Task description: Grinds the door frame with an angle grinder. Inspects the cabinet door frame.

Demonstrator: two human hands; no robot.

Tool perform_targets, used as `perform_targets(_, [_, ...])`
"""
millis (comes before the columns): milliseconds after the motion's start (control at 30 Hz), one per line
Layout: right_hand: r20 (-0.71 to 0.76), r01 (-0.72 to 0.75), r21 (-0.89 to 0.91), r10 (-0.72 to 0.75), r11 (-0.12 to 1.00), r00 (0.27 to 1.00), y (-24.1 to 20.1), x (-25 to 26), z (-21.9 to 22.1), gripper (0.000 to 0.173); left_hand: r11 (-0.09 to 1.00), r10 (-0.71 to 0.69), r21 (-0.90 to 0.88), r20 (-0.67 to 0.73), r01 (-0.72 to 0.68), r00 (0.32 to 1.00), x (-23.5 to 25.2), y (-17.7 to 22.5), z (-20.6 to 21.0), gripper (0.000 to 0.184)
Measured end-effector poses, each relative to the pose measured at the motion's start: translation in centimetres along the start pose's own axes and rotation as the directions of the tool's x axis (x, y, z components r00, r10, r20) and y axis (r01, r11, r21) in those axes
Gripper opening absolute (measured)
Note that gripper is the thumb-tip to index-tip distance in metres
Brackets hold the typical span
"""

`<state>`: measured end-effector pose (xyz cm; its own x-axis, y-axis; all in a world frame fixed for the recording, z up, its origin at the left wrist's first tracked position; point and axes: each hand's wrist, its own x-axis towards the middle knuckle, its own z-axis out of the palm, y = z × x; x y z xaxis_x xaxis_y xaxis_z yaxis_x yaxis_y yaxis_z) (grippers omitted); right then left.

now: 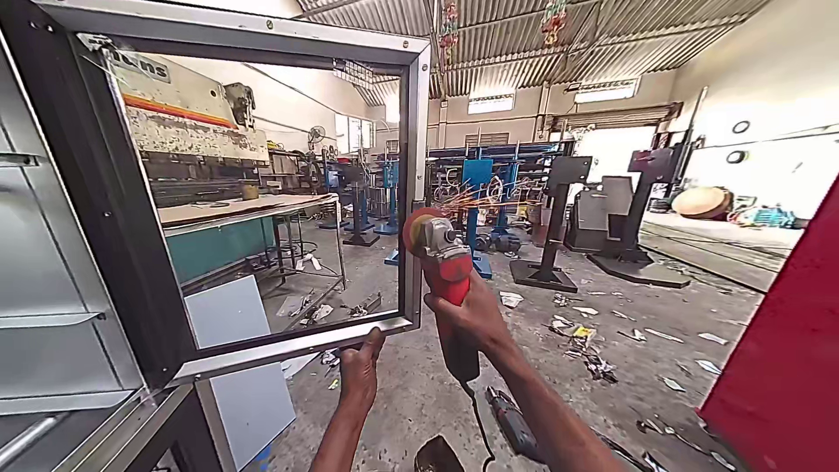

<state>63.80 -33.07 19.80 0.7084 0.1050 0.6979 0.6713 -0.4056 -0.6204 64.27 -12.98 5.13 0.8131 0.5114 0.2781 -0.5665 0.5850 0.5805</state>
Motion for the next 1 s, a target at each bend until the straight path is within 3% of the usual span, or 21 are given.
perform_targets(1000, [0.061,0.036,-0.014,-0.035,0.999,0.998,-0.3,-0.2,0.1,0.063,1.0,0.006,-0.009,0.018,-0.006,1.0,0.2,-0.1,0.0,0.054])
